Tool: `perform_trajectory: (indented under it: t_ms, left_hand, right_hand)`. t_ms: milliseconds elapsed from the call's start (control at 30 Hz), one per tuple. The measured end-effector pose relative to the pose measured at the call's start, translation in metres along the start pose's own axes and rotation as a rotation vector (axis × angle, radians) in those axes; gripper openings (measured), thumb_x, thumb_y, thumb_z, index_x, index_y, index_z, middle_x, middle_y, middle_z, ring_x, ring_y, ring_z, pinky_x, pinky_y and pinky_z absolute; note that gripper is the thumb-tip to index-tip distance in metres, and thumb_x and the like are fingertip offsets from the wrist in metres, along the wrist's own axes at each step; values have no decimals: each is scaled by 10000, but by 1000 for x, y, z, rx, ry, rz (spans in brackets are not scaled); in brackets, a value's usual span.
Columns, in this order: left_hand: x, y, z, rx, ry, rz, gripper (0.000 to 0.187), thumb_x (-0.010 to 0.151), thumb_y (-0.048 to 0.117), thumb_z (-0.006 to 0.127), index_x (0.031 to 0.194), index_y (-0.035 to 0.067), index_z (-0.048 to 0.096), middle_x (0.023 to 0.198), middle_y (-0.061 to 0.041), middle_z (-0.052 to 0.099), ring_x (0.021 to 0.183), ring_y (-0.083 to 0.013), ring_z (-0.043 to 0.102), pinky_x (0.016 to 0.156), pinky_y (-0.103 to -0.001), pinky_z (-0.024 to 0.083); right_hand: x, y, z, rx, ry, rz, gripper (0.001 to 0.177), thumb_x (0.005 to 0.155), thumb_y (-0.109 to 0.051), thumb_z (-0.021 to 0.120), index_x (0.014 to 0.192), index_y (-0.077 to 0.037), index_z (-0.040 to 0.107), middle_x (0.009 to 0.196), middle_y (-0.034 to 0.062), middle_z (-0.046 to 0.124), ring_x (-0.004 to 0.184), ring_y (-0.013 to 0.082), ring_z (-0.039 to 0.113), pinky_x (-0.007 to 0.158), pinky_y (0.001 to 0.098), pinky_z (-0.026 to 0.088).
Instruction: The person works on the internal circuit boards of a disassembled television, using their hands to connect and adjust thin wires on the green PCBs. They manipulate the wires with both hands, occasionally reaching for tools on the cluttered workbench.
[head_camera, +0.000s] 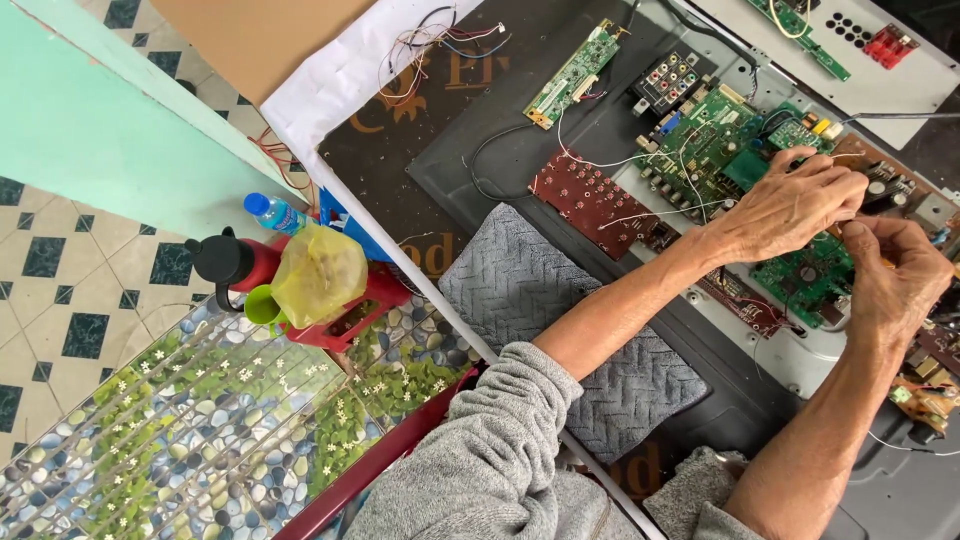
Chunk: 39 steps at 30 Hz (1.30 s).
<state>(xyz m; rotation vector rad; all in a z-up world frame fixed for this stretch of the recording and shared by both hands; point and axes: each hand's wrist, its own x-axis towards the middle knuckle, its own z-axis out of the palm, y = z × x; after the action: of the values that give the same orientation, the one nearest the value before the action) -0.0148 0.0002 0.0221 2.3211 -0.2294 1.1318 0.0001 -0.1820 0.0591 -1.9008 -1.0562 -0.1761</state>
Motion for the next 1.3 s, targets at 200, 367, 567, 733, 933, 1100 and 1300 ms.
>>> perform_trajectory:
  t_ms: [200, 367, 567, 733, 933, 1100, 1300]
  left_hand:
    - [-2, 1, 1, -21, 1, -6, 104, 1093, 213, 420, 1007, 239, 472, 879, 52, 624, 912, -235, 615, 1189, -534, 343]
    - [-2, 1, 1, -49, 12, -19, 108, 1092, 220, 410, 1008, 255, 469, 848, 49, 565, 902, -207, 590, 1188, -533, 330]
    - [-1, 0, -4, -178, 27, -31, 186, 1097, 232, 396, 944, 263, 497, 876, 37, 528, 942, -207, 551, 1177, -510, 326]
    - [-5, -7, 12, -23, -14, -50, 68, 1064, 251, 531, 1018, 292, 559, 932, 116, 689, 1068, -212, 672, 1257, -524, 334]
    - [-6, -7, 13, -4, -23, -53, 97, 1050, 204, 549, 999, 287, 554, 867, 106, 660, 1022, -207, 666, 1238, -500, 318]
    - [-4, -5, 9, -22, -15, -39, 195, 1024, 96, 538, 967, 281, 514, 819, 102, 609, 974, -204, 631, 1221, -496, 306]
    - [-4, -1, 5, -21, -26, -39, 109, 1053, 185, 524, 985, 270, 510, 845, 79, 581, 960, -190, 637, 1234, -517, 323]
  right_hand:
    - [-1, -2, -1, -17, -8, 40, 190, 1398, -15, 723, 1303, 142, 674, 1195, 241, 659, 1103, 356, 642, 953, 534, 602]
    - [-1, 1, -1, -93, -12, -5, 119, 1392, 66, 745, 1326, 156, 703, 1189, 238, 665, 1058, 328, 621, 918, 469, 558]
    - [-6, 10, 0, -204, -18, -28, 188, 1391, -86, 715, 1408, 99, 681, 1241, 241, 640, 1140, 455, 625, 972, 654, 566]
    - [-3, 5, 0, -166, 18, 52, 160, 1380, -13, 793, 1320, 112, 712, 1170, 220, 682, 1033, 334, 651, 903, 472, 584]
    - [-2, 0, 0, -134, 19, 66, 121, 1343, 53, 806, 1290, 114, 716, 1167, 226, 707, 1018, 307, 670, 898, 408, 586]
    - [-2, 4, 0, -144, 14, 67, 131, 1326, 48, 828, 1281, 100, 717, 1161, 211, 698, 1003, 285, 652, 886, 384, 578]
    - [-2, 0, 1, -119, 31, 85, 102, 1299, 91, 817, 1249, 82, 729, 1148, 189, 693, 999, 263, 630, 886, 390, 555]
